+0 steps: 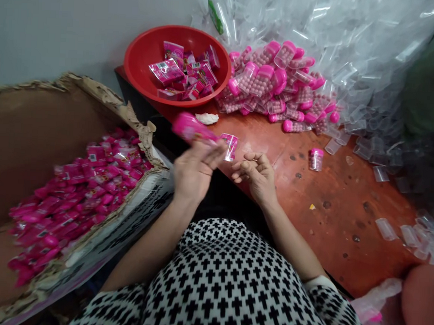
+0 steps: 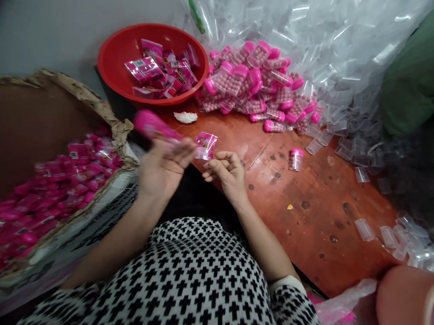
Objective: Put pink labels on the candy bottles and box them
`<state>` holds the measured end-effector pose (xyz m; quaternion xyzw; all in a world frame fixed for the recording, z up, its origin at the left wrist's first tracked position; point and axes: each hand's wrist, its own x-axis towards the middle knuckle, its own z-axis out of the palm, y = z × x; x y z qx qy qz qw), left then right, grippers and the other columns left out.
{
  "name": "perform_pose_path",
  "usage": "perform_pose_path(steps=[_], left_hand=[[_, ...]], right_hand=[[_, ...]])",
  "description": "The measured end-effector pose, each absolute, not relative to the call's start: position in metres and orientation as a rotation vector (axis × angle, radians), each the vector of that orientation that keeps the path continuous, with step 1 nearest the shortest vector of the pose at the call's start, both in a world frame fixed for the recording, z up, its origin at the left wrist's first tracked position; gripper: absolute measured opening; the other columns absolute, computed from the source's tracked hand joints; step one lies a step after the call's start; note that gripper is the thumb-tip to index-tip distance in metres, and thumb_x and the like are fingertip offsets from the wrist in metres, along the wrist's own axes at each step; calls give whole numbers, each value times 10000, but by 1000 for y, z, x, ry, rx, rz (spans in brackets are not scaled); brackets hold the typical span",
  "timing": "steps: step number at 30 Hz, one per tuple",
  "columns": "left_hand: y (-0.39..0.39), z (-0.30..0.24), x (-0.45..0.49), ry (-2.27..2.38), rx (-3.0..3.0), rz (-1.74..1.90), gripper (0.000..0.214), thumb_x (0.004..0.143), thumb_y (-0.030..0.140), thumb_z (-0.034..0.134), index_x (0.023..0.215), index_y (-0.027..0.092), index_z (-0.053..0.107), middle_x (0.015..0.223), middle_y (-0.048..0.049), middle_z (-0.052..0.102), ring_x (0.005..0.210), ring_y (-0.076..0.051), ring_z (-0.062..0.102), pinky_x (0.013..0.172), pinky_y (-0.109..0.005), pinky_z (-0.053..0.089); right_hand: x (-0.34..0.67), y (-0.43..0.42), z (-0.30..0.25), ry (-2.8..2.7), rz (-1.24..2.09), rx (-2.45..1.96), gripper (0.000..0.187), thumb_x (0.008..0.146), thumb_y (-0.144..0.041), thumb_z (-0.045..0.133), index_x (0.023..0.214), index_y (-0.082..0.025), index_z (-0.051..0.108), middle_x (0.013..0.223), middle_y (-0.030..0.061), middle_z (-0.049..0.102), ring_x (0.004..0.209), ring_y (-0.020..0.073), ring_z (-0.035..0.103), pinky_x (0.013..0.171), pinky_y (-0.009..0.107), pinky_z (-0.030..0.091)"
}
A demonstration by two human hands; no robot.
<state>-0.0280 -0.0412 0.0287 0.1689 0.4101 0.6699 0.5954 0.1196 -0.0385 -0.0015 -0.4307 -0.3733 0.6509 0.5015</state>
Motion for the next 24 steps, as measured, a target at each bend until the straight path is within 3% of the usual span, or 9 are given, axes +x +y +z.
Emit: perform_pose_path(steps=[2, 4, 7, 10, 12, 15, 24], left_hand=[[-41, 36, -50, 1013, 345, 1770, 555, 729, 690, 601, 909, 172, 678, 893, -58, 735, 882, -193, 694, 811, -312, 560], [-37, 34, -64, 1113, 359, 1912, 694, 763, 760, 474, 1029, 149, 664, 917, -73, 735, 879, -196, 697, 832, -324, 559], [-28, 8, -61, 1377, 820, 1690, 569, 785, 653, 568, 1124, 204, 653, 1068, -85, 725, 1034, -230, 678, 944, -384, 520], [-15, -27, -43, 1611, 1614, 1277, 463, 775, 477, 688, 1154, 212, 669, 1335, -100, 607, 1327, -282, 474, 1144, -482, 302], [-7, -45, -32, 1736, 1901, 1053, 399, 818, 391, 662, 1171, 206, 670, 1390, -104, 557, 1383, -313, 393, 1172, -540, 203], [-1, -59, -26, 1851, 2034, 964, 312, 880, 330, 584, 1151, 214, 687, 1358, -86, 588, 1368, -311, 415, 1172, -552, 200], [3, -67, -22, 1776, 2025, 1179, 244, 913, 307, 524, 991, 211, 735, 1139, -61, 719, 1233, -269, 561, 1153, -533, 261]], right_hand=[[128, -38, 0, -924, 1540, -1075, 363, 732, -459, 732, 881, -221, 501, 698, -35, 710, 524, 107, 656, 473, 205, 527], [138, -38, -1, -945, 1499, -1116, 317, 774, -455, 698, 850, -209, 515, 684, -33, 696, 511, 94, 642, 463, 190, 511], [149, -37, -3, -964, 1448, -1192, 303, 800, -461, 676, 821, -202, 520, 663, -38, 677, 484, 78, 617, 447, 173, 490], [153, -38, -1, -1003, 1430, -1253, 322, 790, -481, 681, 809, -202, 523, 653, -41, 670, 482, 77, 615, 440, 168, 477], [154, -38, 1, -1049, 1434, -1280, 334, 782, -494, 685, 798, -200, 527, 650, -38, 669, 487, 79, 617, 436, 166, 468], [154, -33, 2, -1137, 1454, -1300, 359, 769, -525, 684, 777, -200, 531, 647, -32, 666, 492, 80, 610, 438, 172, 460], [131, 6, -17, -1435, 1332, -1239, 379, 793, -566, 627, 780, -192, 563, 652, -25, 615, 585, 98, 575, 569, 225, 471]])
